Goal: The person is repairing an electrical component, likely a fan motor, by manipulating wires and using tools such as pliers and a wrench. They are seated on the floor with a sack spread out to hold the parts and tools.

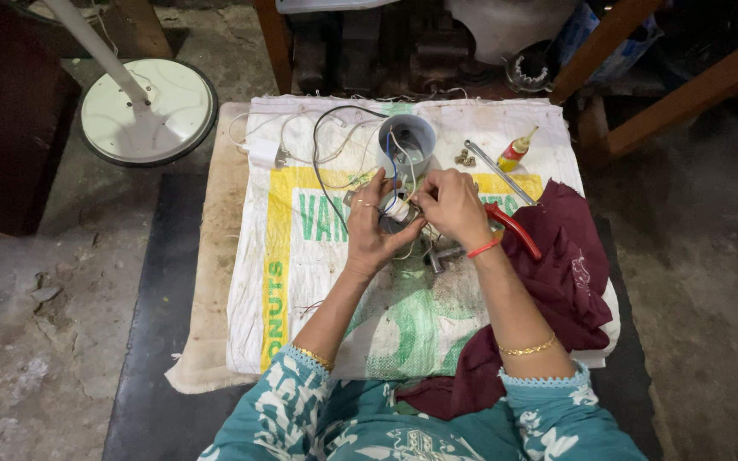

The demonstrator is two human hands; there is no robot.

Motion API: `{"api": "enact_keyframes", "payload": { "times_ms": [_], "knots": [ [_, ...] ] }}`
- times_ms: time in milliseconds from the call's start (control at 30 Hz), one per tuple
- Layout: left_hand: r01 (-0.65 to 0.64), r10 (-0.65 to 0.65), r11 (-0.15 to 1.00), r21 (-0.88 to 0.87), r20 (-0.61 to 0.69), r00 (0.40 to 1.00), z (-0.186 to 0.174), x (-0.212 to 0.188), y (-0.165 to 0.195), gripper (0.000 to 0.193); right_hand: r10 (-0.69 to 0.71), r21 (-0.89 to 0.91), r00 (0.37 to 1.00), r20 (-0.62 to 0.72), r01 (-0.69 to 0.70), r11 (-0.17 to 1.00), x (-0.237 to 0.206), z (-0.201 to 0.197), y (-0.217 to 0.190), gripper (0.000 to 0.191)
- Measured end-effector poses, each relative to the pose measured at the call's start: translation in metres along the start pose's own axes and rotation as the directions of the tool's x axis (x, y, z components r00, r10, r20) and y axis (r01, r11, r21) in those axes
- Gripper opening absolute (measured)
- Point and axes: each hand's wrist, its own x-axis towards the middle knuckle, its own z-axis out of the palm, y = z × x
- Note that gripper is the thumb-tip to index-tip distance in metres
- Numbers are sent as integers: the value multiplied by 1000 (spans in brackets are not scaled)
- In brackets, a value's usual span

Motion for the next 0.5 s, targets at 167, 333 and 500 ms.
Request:
{"api": "enact_keyframes", "payload": {
  "times_ms": [167, 333, 500],
  "knots": [
    [-9, 9, 1000, -5, 12, 1000, 0, 1, 0, 102, 2, 0, 1000, -17, -2, 1000, -5, -1, -6, 21],
    [-31, 31, 1000, 7, 8, 999, -1, 0, -3, 103, 32, 3, 998, -61, -32, 999, -4, 7, -3, 20],
    [-32, 32, 999, 31, 13, 999, -1, 0, -4, 103, 76, -127, 997, 17, -73, 989, 14, 10, 1, 17]
  ]
}}
